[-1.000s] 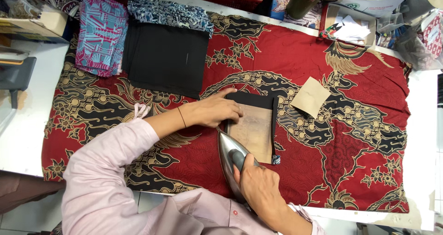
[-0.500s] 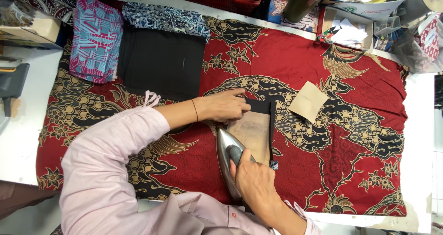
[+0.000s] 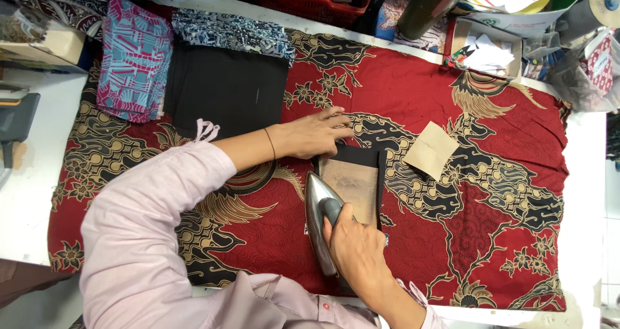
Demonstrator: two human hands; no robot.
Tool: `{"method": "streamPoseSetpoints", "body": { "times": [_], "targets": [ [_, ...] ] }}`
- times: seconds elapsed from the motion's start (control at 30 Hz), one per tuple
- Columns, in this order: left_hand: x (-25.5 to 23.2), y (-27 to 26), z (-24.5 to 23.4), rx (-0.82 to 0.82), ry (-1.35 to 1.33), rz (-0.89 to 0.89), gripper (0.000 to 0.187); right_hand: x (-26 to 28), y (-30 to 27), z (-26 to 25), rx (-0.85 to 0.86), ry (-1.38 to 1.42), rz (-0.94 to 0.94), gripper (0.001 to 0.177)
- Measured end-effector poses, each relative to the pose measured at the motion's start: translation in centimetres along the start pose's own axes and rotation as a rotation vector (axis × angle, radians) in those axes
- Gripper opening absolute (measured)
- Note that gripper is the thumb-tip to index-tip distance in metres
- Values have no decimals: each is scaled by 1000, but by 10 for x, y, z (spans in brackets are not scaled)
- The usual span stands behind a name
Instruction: The person irons small black fabric pieces on a patterned red tablecloth. They place a brown paper over each piece, press with an iron, then remove the paper and stack the finished pieces.
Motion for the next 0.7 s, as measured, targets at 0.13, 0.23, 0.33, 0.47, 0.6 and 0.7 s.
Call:
{"method": "streamPoseSetpoints", "body": {
  "times": [0.13,0.23,0.33,0.47,0.6,0.7],
  "targets": [
    [1,9,14,-37,194,107,12,0,4,0,6,2,14,38],
    [2,15,23,-96,288,156,12,0,9,2,11,-12,31,38],
    [2,21,34,-107,326,198,13,1,14,3,-8,-40,33,38],
    [2,30,50,-65,384,231,14,4,23,-1,-96,-24,-22,37],
    [5,36,60,-19,395,245,13,4,32,-1,-98,-54,-10,36],
    [7,39,59,-58,384,247,12,6,39,-3,-124,-74,-8,36]
  ]
}}
Point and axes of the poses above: each hand's wrist, its own y-axis towards the middle knuckle, its own z-axis out of the palm, x = y × z, the point moved 6 cm from there along y, towards the middle knuckle, and after that the axes turned 9 degrees about -x, right-handed, at the moved point
